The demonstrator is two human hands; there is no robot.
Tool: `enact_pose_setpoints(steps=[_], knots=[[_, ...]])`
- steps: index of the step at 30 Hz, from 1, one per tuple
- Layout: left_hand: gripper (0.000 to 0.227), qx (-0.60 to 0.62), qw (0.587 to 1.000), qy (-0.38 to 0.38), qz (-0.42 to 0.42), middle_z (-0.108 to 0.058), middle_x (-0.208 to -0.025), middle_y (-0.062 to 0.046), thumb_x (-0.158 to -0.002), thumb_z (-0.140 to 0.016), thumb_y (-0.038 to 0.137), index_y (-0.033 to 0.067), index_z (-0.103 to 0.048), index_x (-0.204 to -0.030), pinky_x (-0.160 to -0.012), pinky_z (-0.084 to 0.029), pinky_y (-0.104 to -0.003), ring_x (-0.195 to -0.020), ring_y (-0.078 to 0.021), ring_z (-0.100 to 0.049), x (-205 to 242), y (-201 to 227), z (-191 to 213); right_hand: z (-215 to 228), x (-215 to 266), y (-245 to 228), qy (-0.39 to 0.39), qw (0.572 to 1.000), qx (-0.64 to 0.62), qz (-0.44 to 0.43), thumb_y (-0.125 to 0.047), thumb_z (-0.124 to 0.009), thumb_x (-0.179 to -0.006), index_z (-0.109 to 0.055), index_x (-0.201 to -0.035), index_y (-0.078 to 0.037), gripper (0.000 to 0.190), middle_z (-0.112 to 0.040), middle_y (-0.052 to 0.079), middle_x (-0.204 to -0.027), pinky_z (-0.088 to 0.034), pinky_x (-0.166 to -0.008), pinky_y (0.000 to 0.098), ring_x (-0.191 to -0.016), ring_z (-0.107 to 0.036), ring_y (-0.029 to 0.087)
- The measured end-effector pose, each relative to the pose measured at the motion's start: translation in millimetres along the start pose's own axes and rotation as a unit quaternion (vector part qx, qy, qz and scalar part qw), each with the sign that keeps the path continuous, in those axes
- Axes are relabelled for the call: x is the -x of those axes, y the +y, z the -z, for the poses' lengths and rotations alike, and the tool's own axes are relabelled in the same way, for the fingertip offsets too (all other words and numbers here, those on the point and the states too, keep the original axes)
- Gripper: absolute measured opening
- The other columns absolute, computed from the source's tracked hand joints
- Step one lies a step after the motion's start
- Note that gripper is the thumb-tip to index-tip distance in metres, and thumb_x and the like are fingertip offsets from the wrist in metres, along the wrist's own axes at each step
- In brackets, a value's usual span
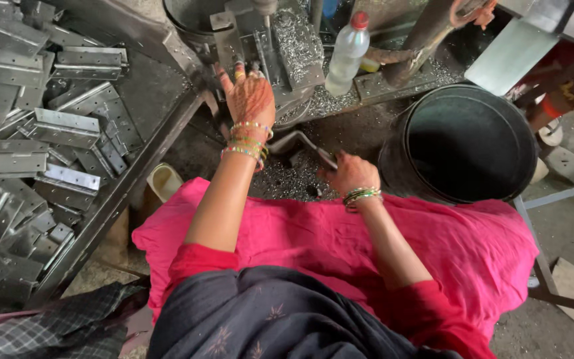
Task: The person sits on the floor and repeatedly places small metal brackets under a drill press, activates the machine with a lever, and removes the processed pieces. The person handles the brackets one at a time, moving them between the machine and a nearby pile.
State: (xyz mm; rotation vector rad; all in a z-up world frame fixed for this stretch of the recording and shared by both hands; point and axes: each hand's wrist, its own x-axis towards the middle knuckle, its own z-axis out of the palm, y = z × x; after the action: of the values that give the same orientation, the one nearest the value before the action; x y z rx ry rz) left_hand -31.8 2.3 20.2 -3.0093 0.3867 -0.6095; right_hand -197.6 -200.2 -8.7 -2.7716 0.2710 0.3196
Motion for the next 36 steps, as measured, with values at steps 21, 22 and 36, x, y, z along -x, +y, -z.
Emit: enact_pose_setpoints(steps=[21,22,36], knots=[[0.028,-0.046,0.999,0.016,0.018,-0.074,-0.118,-0.011,-0.101,-0.052,0.019,0.0102,-0.079,-0.105,-0.117,-0.022,-0.062,-0.134,-0.0319,-0.055,-84.6,-21.3,-33.8,-32.7,-12.8,9.9,-0.044,0.999,-0.004,-0.032,-0.06,-0.069,-0.089,-0.078,-0.098,-0.009,0.053,-0.077,0.017,-0.095,-0.058,-0.08,0.0464,-0.088,-0.074,0.035],[0.029,-0.047,0.999,0.014,0.021,-0.074,-0.12,-0.011,-0.102,-0.052,0.02,0.0099,-0.078,-0.108,-0.117,-0.022,-0.062,-0.133,-0.0319,-0.055,-83.7,-26.6,-34.8,-38.4,-19.5,11.2,-0.045,0.998,-0.001,-0.034,-0.061,-0.068,-0.091,-0.079,-0.098,-0.008,0.054,-0.077,0.018,-0.096,-0.059,-0.079,0.0465,-0.089,-0.074,0.035],[0.054,0.044,0.998,-0.03,-0.044,-0.057,-0.145,-0.014,-0.093,-0.061,0.042,0.0032,-0.065,-0.13,-0.118,-0.004,-0.065,-0.139,-0.0342,-0.044,32.0,-1.9,29.8,26.3,13.6,-8.9,0.069,0.992,0.061,0.084,-0.057,-0.067,-0.09,-0.064,-0.114,-0.009,0.053,-0.074,0.013,-0.085,-0.055,-0.066,0.0468,-0.081,-0.073,0.034]])
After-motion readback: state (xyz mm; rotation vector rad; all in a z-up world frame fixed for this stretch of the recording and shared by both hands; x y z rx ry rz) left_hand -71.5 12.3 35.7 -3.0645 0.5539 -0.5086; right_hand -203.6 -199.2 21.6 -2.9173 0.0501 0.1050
